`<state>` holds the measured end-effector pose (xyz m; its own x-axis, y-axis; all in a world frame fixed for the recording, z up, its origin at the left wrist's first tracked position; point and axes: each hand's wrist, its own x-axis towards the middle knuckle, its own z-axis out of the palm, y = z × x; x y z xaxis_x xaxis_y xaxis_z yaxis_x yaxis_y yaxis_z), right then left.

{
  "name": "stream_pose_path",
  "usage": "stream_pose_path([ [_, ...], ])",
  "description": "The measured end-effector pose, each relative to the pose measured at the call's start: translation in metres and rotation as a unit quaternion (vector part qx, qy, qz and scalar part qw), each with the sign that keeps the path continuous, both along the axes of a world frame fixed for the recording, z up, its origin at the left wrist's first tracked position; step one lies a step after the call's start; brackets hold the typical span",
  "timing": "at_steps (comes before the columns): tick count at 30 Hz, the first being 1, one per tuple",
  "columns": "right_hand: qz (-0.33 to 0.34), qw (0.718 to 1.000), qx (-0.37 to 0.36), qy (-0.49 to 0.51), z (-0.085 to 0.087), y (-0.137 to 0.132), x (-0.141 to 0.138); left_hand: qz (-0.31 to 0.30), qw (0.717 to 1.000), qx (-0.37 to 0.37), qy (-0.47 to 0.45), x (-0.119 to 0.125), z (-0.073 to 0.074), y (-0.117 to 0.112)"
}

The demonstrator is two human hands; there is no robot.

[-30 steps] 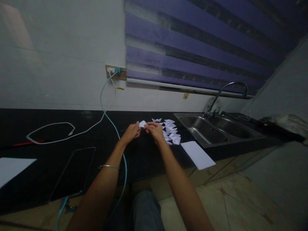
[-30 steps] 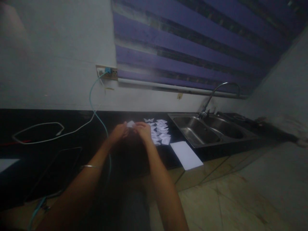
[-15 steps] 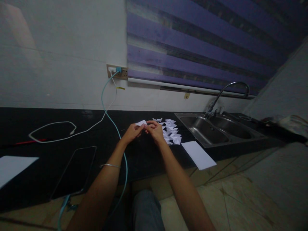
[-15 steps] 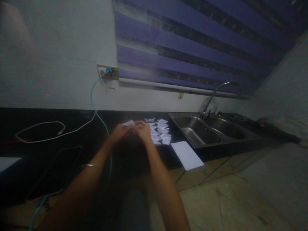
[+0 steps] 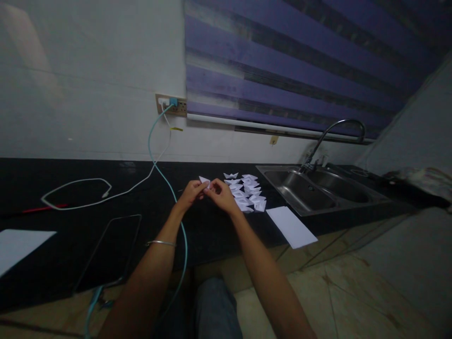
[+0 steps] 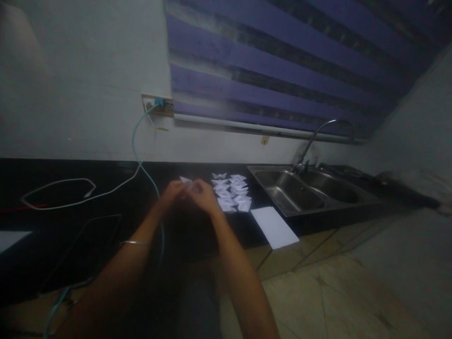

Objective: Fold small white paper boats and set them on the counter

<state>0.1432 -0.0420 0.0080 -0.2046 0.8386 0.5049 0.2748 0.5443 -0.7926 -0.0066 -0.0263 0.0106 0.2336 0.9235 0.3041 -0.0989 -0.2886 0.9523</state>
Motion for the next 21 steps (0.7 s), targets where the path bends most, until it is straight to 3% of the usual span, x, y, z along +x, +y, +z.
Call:
stream_pose_path([
  [4, 0.060, 0.998, -0.024, 0.012, -0.0012, 0.0013, 0.0022, -0.053, 0.998, -0.017, -0.020, -0.0003, 0.0006, -0.0020],
  [11, 0.121, 0.990, -0.047, 0.048, -0.0003, 0.0000, 0.0021, -0.076, 0.994, -0.019, -0.078, 0.0007, 0.0008, -0.0032],
  [21, 0.155, 0.980, -0.088, 0.087, 0.0022, 0.0029, 0.0044, -0.072, 0.997, -0.028, 0.004, -0.0044, 0.0030, -0.0043],
])
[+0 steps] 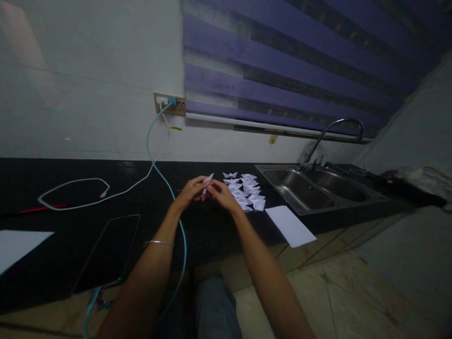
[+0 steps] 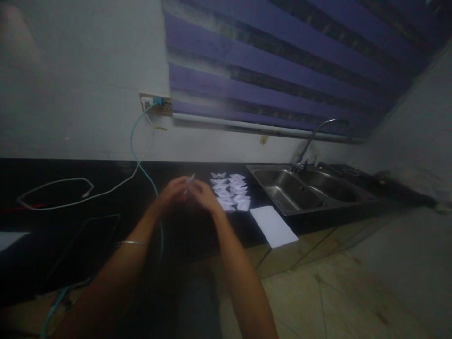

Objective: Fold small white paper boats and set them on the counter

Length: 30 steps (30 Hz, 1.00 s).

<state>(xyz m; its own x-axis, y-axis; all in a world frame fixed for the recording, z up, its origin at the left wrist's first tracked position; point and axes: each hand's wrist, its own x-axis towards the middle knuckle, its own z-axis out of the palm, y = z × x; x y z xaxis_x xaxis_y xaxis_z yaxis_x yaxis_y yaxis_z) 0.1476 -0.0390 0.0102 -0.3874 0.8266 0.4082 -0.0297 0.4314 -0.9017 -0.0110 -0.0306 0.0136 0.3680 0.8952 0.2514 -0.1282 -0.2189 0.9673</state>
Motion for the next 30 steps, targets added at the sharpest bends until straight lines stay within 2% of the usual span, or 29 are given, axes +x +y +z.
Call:
stream_pose_path([
  [5, 0.003, 1.000, -0.005, 0.003, 0.000, -0.001, 0.001, -0.023, 1.000, -0.018, 0.000, -0.001, 0.003, -0.003],
  [10, -0.004, 1.000, -0.015, -0.007, -0.001, 0.000, 0.003, -0.049, 0.999, -0.020, 0.005, 0.001, 0.001, 0.001],
  [18, -0.020, 0.998, 0.000, -0.065, -0.008, 0.004, 0.004, -0.022, 0.997, -0.004, 0.069, 0.001, -0.002, -0.002],
  [26, -0.038, 0.999, -0.006, -0.033, -0.002, 0.000, 0.004, -0.005, 0.998, -0.012, 0.064, -0.001, -0.002, 0.000],
  [30, -0.012, 1.000, -0.001, -0.009, 0.003, -0.003, 0.004, -0.024, 0.996, -0.029, 0.076, -0.002, -0.001, -0.001],
])
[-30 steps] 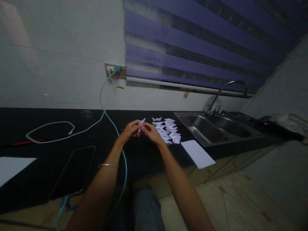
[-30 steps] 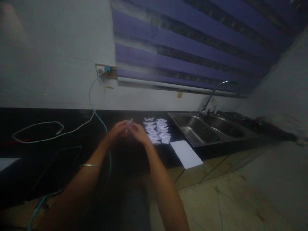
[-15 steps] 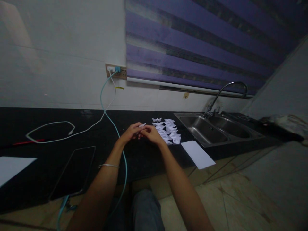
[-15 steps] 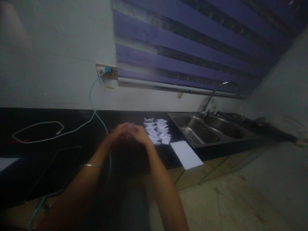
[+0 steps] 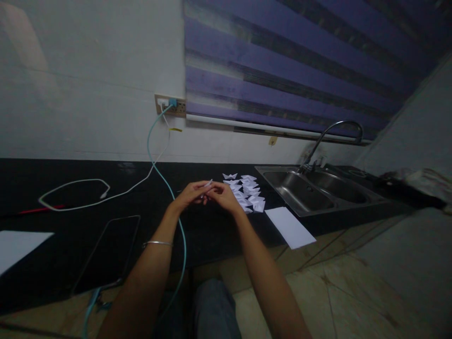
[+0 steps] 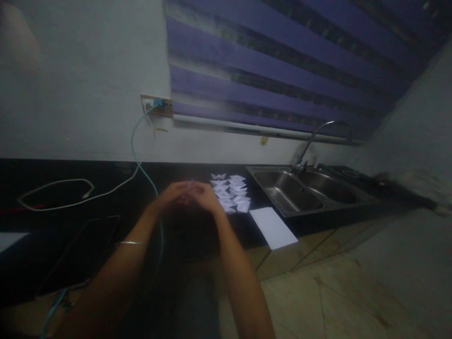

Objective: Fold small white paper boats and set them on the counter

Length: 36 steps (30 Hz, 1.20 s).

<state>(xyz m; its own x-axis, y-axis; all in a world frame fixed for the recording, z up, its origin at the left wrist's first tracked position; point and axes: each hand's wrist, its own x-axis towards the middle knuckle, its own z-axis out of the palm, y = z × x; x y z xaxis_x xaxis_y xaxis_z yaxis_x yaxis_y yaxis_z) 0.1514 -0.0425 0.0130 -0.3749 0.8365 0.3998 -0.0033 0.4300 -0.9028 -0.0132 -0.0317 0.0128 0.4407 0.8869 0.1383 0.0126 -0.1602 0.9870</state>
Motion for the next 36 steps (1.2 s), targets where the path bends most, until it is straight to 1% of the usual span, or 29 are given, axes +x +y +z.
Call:
stream_pose_path([
  [3, 0.009, 1.000, 0.004, 0.009, 0.001, -0.001, 0.000, -0.010, 1.000, -0.011, -0.002, -0.001, 0.001, -0.001],
  [5, 0.002, 1.000, 0.003, 0.005, 0.001, 0.000, 0.000, -0.022, 1.000, -0.012, -0.016, -0.002, 0.001, -0.001],
  [9, -0.057, 0.998, 0.018, 0.001, -0.001, 0.004, 0.002, -0.037, 0.999, 0.007, -0.039, -0.002, -0.002, 0.001],
  [11, -0.072, 0.997, 0.021, -0.004, -0.002, 0.006, 0.003, -0.036, 0.999, 0.015, -0.029, -0.001, -0.003, 0.002],
  [16, -0.047, 0.999, -0.007, -0.012, -0.005, 0.007, 0.003, -0.016, 1.000, 0.015, -0.002, 0.001, -0.003, 0.001],
  [20, -0.082, 0.996, -0.010, -0.031, -0.008, 0.009, 0.003, -0.020, 0.999, 0.030, 0.009, 0.001, -0.005, 0.002],
  [23, -0.121, 0.989, 0.028, -0.084, -0.010, 0.011, 0.003, -0.017, 0.998, 0.057, 0.034, 0.002, -0.007, 0.002],
  [26, -0.174, 0.969, 0.090, -0.149, -0.010, 0.010, 0.004, 0.012, 0.995, 0.084, 0.055, 0.004, -0.008, 0.001],
  [29, -0.203, 0.953, 0.132, -0.181, -0.010, 0.008, 0.004, 0.074, 0.990, 0.106, 0.052, 0.005, -0.007, 0.000],
  [32, -0.222, 0.942, 0.153, -0.201, -0.010, 0.006, 0.003, 0.136, 0.977, 0.148, 0.070, 0.005, -0.006, 0.001],
  [36, -0.252, 0.927, 0.167, -0.220, -0.011, 0.005, 0.000, 0.197, 0.951, 0.209, 0.114, 0.005, -0.006, 0.005],
])
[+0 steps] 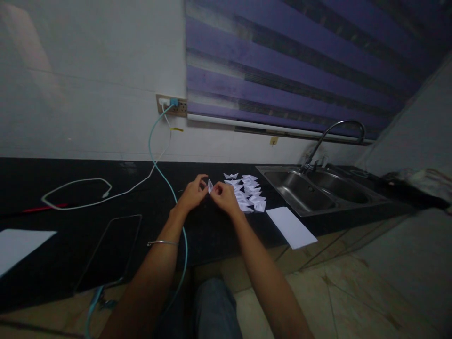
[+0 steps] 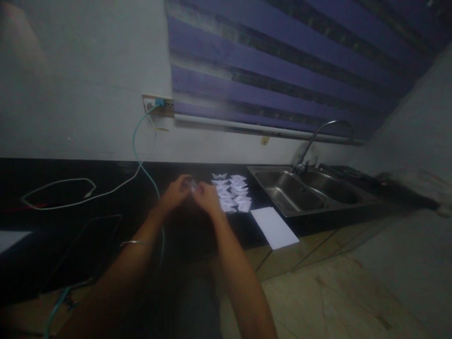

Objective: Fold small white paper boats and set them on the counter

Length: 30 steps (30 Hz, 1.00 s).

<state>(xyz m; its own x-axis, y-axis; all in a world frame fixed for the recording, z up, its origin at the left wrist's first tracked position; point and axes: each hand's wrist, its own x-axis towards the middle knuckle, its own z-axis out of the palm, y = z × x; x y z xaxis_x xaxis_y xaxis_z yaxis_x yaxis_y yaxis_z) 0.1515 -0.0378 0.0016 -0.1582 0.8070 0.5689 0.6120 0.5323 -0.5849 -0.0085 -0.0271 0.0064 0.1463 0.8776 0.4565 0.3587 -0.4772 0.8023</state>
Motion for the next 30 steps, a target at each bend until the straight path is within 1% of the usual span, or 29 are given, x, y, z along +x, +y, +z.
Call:
stream_pose_path([
  [2, -0.014, 1.000, 0.008, -0.008, -0.001, 0.000, -0.001, 0.018, 1.000, 0.016, 0.015, 0.001, -0.002, 0.002],
  [3, -0.018, 1.000, 0.011, -0.013, -0.001, -0.001, -0.001, 0.017, 0.999, 0.020, 0.022, 0.001, -0.004, 0.003],
  [6, -0.025, 0.999, 0.016, -0.025, -0.002, -0.001, -0.002, -0.027, 0.999, 0.005, 0.028, 0.003, -0.009, 0.006],
  [8, -0.035, 0.999, 0.016, -0.025, -0.002, -0.001, -0.002, -0.060, 0.998, -0.021, 0.006, 0.003, -0.013, 0.008],
  [10, -0.050, 0.998, 0.019, -0.012, -0.001, -0.001, -0.002, -0.077, 0.995, -0.051, -0.031, 0.003, -0.015, 0.009],
  [13, -0.063, 0.997, 0.031, 0.031, 0.001, -0.001, -0.002, -0.088, 0.991, -0.075, -0.072, 0.003, -0.014, 0.010],
  [17, -0.077, 0.993, 0.021, 0.091, 0.001, 0.002, -0.003, -0.092, 0.987, -0.079, -0.107, 0.004, -0.009, 0.008],
  [18, -0.073, 0.992, 0.017, 0.106, 0.001, 0.003, -0.003, -0.091, 0.986, -0.083, -0.115, 0.004, -0.007, 0.007],
  [20, -0.042, 0.990, 0.016, 0.137, 0.001, 0.005, -0.003, -0.096, 0.982, -0.098, -0.130, 0.005, -0.004, 0.005],
  [23, 0.001, 0.986, 0.023, 0.164, 0.000, 0.006, -0.004, -0.139, 0.968, -0.135, -0.158, 0.005, -0.001, 0.003],
  [25, 0.000, 0.985, 0.025, 0.171, 0.000, 0.006, -0.004, -0.154, 0.958, -0.163, -0.180, 0.006, 0.000, 0.002],
  [28, -0.004, 0.983, 0.045, 0.178, 0.000, 0.005, -0.004, -0.127, 0.951, -0.198, -0.201, 0.010, 0.000, 0.001],
  [30, 0.007, 0.983, 0.061, 0.173, 0.001, 0.004, -0.004, -0.138, 0.946, -0.225, -0.189, 0.012, -0.001, 0.001],
])
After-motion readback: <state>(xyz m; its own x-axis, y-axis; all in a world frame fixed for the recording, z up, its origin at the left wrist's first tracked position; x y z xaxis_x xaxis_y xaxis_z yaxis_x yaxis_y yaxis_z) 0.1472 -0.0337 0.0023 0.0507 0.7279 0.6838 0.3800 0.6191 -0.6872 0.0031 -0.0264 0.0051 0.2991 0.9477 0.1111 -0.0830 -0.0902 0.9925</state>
